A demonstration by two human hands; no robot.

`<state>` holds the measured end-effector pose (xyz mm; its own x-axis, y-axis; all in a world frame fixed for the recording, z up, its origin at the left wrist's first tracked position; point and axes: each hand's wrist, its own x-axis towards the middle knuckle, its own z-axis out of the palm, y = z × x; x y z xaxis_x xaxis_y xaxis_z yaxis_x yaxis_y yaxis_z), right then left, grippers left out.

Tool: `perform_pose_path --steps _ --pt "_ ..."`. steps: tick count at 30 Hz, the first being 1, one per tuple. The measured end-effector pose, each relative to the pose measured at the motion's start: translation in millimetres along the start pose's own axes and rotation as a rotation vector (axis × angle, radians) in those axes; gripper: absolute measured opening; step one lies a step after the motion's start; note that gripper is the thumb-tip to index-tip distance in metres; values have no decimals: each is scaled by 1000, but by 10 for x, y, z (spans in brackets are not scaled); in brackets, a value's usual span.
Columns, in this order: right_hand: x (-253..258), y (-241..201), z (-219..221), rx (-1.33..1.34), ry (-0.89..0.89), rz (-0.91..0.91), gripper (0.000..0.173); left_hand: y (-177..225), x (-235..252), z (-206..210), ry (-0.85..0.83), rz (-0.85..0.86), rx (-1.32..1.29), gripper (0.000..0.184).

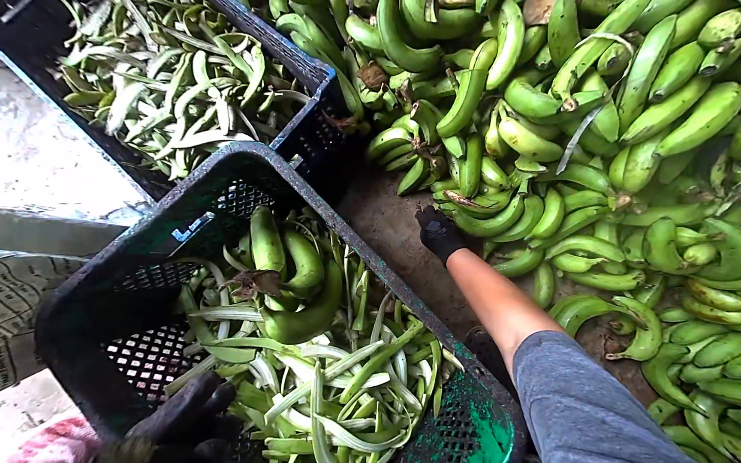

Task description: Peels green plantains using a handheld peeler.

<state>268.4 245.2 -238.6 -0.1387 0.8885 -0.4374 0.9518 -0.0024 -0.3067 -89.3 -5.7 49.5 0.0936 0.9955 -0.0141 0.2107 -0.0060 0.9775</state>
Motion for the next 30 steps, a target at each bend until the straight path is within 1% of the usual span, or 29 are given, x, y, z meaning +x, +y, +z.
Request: perform_pose_path --steps 3,4,5,7,10,11,13,15,17,19,20,22,23,25,26,28,30 --pt "-244 -126 -257 138 32 -66 42 30 17 53 22 1 -5 60" --pt "-359 -183 -407 211 59 -107 40 74 32 82 50 -6 12 57" --pt "-491 -256 -605 293 73 -145 39 141 53 116 72 -25 35 53" --pt "-808 -427 -1123 445 42 -183 39 258 52 146 110 7 93 48" --pt "-1336 -739 -1865 655 -26 -179 33 438 -12 146 205 69 133 48" --pt "-1549 -849 -2093 720 -57 -204 34 507 -44 143 250 82 136 49" --pt "-2016 -1067 -2459 764 -89 -268 33 691 -107 154 334 74 122 45" --pt "-2430 -1220 -2629 712 -107 -352 33 814 -165 125 387 72 99 46" --pt "-2710 -1337 -2645 589 -172 -420 31 863 -233 81 418 93 57 45" --pt "-2834 -1451 -2592 427 -250 -464 39 852 -300 27 422 142 0 44" --pt "-2875 -1527 -2568 320 -245 -489 45 846 -344 -4 419 157 -19 44" --pt "-2903 -1729 -2501 166 -127 -543 50 848 -421 -58 442 162 -32 42" --pt "-2910 -1873 -2460 129 -36 -557 46 844 -447 -85 459 172 -43 42" --pt "-2900 -2276 -2339 139 146 -583 30 847 -492 -134 488 180 -82 42" --pt "-2853 -2521 -2248 179 186 -592 28 854 -516 -146 501 174 -113 43" --pt "-2636 -2997 -1976 214 161 -572 33 861 -542 -149 532 155 -174 42" --pt "-2354 -3406 -1544 176 140 -517 38 822 -545 -150 551 133 -187 41"
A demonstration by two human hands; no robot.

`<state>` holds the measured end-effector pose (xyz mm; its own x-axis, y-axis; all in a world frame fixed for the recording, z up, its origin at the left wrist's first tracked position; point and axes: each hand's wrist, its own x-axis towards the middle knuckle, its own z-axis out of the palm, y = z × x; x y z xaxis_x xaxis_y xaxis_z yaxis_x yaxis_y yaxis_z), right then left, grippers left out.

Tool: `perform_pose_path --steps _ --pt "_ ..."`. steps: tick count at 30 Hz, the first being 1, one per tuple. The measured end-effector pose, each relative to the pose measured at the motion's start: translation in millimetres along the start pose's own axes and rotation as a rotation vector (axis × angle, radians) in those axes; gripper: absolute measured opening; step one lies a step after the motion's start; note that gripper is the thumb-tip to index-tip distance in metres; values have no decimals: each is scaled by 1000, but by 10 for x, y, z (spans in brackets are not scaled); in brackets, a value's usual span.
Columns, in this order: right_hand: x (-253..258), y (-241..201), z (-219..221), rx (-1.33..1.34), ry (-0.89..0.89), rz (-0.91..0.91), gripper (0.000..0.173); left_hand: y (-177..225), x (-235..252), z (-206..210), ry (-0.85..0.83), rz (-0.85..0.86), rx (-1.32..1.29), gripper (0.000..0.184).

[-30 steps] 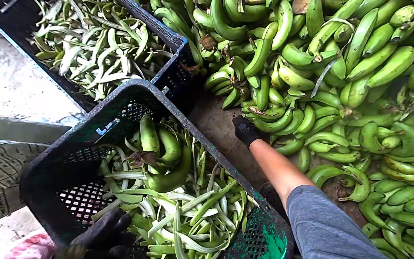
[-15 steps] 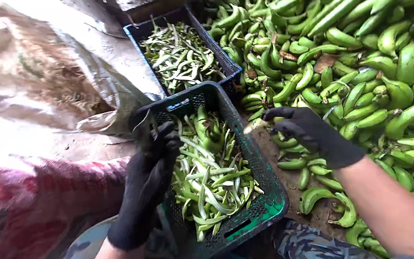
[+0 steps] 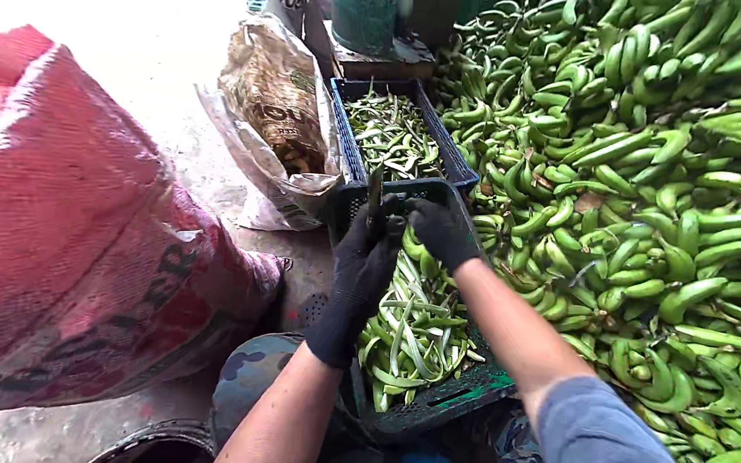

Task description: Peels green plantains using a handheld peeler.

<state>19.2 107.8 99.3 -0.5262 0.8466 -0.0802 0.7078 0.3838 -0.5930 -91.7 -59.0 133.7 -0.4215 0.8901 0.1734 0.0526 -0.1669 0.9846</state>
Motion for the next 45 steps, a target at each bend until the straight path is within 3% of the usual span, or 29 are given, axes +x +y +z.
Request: perform_pose_path --steps 2,5,10,11,16,19,22,25,28,30,32,33,34,35,36,38,40,42,45 --pt "249 -48 479 -158 -27 114 44 -45 -12 -12 -7 -39 -1 43" --pt "371 90 755 -355 -70 300 53 -127 -21 1 -30 -51 -44 43" --pt "399 519 517 -488 -134 611 82 -259 -8 111 -37 -187 -21 39" --pt "359 575 418 -485 -139 632 81 -291 -5 168 -44 -222 -55 40" --pt "-68 1269 337 -138 15 442 71 -500 -68 633 -28 -526 -344 36" --pt "-478 1293 354 155 189 356 73 -727 -205 926 -74 -685 -427 35" --pt "-767 952 283 318 322 348 74 -900 -339 1092 -164 -619 -409 33" --pt "-992 527 40 387 346 288 69 -919 -383 1187 -175 -482 -412 32" --pt "-1075 374 -85 471 362 233 61 -847 -401 1201 -167 -405 -320 34" --pt "-1087 350 -152 674 371 213 57 -880 -375 1202 -193 -358 -213 33" --pt "-1137 317 -258 1008 409 130 40 -924 -305 1208 -204 -324 -85 30" --pt "-1128 301 -286 1271 423 45 26 -968 -264 1201 -220 -281 12 30" --pt "-1074 241 -293 1667 387 -89 26 -1024 -234 1183 -259 -217 108 32" --pt "-1039 138 -352 2059 272 -233 34 -1065 -217 1169 -298 -169 184 37" --pt "-1048 51 -456 2221 176 -302 38 -1099 -183 1170 -328 -127 267 42" --pt "-1141 20 -678 2054 205 -274 31 -1080 -109 1203 -297 -161 351 41" --pt "-1296 207 -800 1502 316 -193 32 -1014 -101 1182 -226 -336 203 40" --pt "-1282 395 -933 1187 331 -226 31 -903 -98 1100 -200 -411 108 40" --pt "-1386 507 -936 1178 408 -217 39 -657 -132 975 -154 -334 27 35"
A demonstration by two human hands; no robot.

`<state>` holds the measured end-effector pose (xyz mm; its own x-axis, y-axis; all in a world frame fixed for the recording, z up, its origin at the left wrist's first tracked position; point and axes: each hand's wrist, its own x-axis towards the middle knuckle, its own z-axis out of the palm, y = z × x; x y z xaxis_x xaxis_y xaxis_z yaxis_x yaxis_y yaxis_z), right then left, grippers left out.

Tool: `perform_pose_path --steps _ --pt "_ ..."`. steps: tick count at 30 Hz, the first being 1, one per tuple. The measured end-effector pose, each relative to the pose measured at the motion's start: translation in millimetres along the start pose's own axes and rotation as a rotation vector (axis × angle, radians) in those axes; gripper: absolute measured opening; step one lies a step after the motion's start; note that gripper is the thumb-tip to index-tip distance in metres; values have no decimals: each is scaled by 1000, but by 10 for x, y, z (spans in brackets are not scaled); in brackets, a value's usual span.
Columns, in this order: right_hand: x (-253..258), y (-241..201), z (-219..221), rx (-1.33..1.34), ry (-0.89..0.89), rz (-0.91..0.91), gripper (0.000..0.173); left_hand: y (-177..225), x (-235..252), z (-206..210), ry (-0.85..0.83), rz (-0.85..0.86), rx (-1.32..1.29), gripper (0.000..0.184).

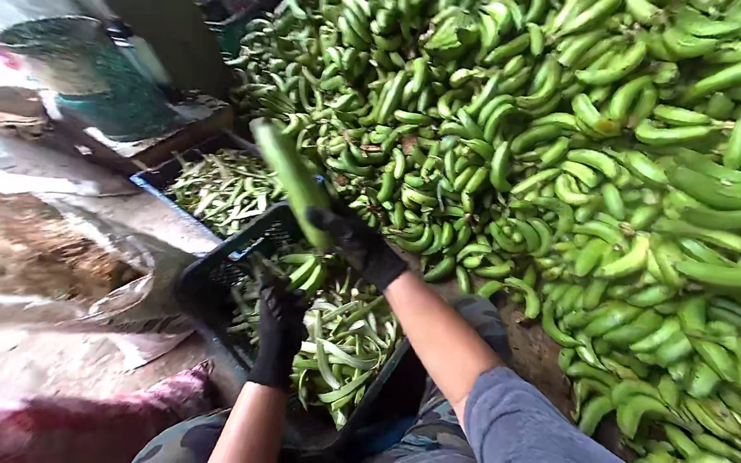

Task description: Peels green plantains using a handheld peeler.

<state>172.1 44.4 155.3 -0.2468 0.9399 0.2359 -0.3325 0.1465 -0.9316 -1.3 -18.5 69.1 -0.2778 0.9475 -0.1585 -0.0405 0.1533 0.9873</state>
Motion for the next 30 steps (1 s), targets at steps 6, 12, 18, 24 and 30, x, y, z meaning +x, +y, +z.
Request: perform_pose_path --steps 6,12,18,24,30 --pt "-282 -40 -307 -139 190 100 55 357 -410 -113 -61 194 88 38" --pt "-494 134 -246 -44 168 -6 54 110 -814 175 -212 159 -195 38" --pt "-541 136 -164 130 139 -50 48 483 -1009 218 -236 324 -293 42" --pt "-468 -183 -53 425 -49 -74 40 -226 -833 87 -337 -4 67 47" --pt "-244 -139 -139 287 173 27 43 613 -799 -134 -283 435 348 53"
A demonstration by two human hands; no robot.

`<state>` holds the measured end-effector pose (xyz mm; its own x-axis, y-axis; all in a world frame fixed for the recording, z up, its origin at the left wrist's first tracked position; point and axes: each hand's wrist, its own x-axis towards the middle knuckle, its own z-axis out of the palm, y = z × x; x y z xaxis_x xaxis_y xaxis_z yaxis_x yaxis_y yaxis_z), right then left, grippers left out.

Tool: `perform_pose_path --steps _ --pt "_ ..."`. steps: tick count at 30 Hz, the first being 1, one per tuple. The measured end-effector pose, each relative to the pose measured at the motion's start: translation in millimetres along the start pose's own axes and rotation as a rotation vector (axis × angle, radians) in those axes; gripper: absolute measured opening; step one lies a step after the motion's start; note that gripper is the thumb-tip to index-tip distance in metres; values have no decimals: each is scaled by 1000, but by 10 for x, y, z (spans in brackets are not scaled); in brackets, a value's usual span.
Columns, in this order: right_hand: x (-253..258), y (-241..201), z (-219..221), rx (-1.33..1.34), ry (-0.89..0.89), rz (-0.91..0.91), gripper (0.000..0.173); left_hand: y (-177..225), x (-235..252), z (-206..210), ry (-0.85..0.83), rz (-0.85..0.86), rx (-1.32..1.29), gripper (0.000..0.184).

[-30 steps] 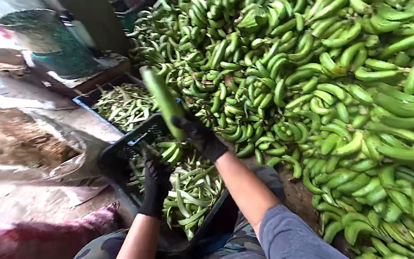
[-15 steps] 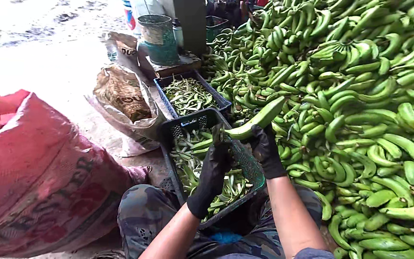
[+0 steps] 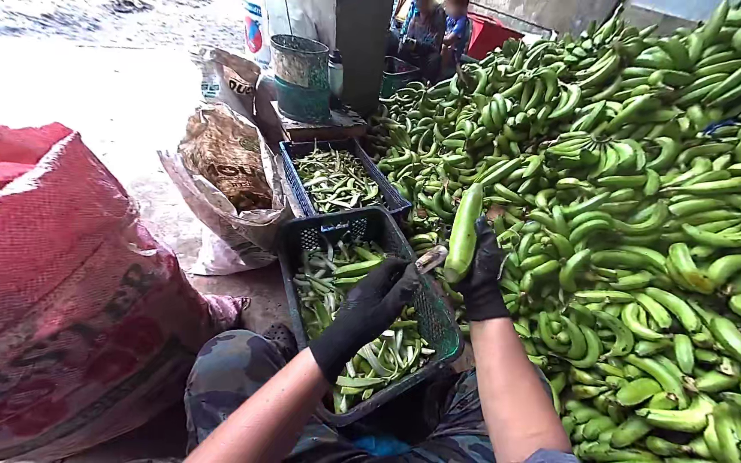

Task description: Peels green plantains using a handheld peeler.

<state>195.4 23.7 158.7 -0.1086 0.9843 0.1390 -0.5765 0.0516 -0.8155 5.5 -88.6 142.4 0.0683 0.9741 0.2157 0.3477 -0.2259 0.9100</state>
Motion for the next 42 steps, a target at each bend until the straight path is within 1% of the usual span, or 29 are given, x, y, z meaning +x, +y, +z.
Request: perform_pose_path --steps 2,4,5,7,9,12,13,14,15,16,19,20,21,22,24,26,28,30,31,33,34,36,37,39,40,41,42 --pt "8 79 -46 15 -29 -1 46 74 30 -48 1 149 208 51" --pt "25 153 -74 64 -46 10 49 78 37 -39 25 241 344 51" --pt "29 184 -78 60 -46 7 50 66 40 -27 41 265 388 50" --pt "22 240 -69 68 -65 17 50 32 47 -18 44 259 437 49" --pt "-1 310 -89 -6 -110 23 52 -25 78 -24 25 245 456 48" --pt "-100 443 -82 -149 -169 26 54 -172 209 -39 92 292 490 48" --pt "-145 505 -87 -224 -191 10 54 -221 274 -70 124 287 504 48" --pt "-199 560 -93 -306 -216 -6 60 -275 345 -117 161 268 510 48" --pt "-261 591 -82 -376 -238 10 64 -321 414 -171 195 228 504 50" --pt "-317 595 -59 -414 -264 55 64 -347 476 -227 229 179 487 50" --pt "-448 540 -94 -483 -340 187 48 -353 607 -429 330 3 351 44" --pt "-445 514 -125 -501 -348 206 47 -331 618 -502 360 -29 302 45" --pt "-396 500 -173 -488 -337 217 50 -301 607 -544 374 -18 268 45" --pt "-331 469 -209 -499 -312 195 55 -285 579 -536 363 28 250 45" --pt "-150 396 -252 -506 -231 151 60 -258 461 -402 259 116 231 46" --pt "-18 346 -193 -449 -89 70 51 -315 320 -166 151 189 245 49" --pt "45 325 -116 -379 24 -32 49 -396 209 83 153 278 291 51" --pt "75 320 -25 -267 137 -49 45 -420 165 214 182 324 363 54" --pt "91 326 -12 -242 149 -45 46 -425 175 229 181 327 391 55" --pt "99 370 -39 -218 65 -14 45 -447 265 197 163 316 424 54" --pt "57 409 -84 -254 -35 12 46 -471 334 156 162 291 416 55" --pt "-87 427 -159 -443 -277 72 52 -553 494 16 209 213 375 54" --pt "-146 411 -125 -495 -356 160 52 -560 550 -89 224 137 332 51" --pt "-160 421 -128 -464 -519 361 66 -553 604 -269 269 -10 250 50" --pt "-163 440 -156 -452 -552 403 68 -534 608 -331 286 -63 229 51" --pt "-169 452 -195 -456 -542 410 66 -504 604 -357 294 -91 220 51" --pt "-168 457 -233 -442 -494 391 64 -471 593 -340 279 -96 216 51"
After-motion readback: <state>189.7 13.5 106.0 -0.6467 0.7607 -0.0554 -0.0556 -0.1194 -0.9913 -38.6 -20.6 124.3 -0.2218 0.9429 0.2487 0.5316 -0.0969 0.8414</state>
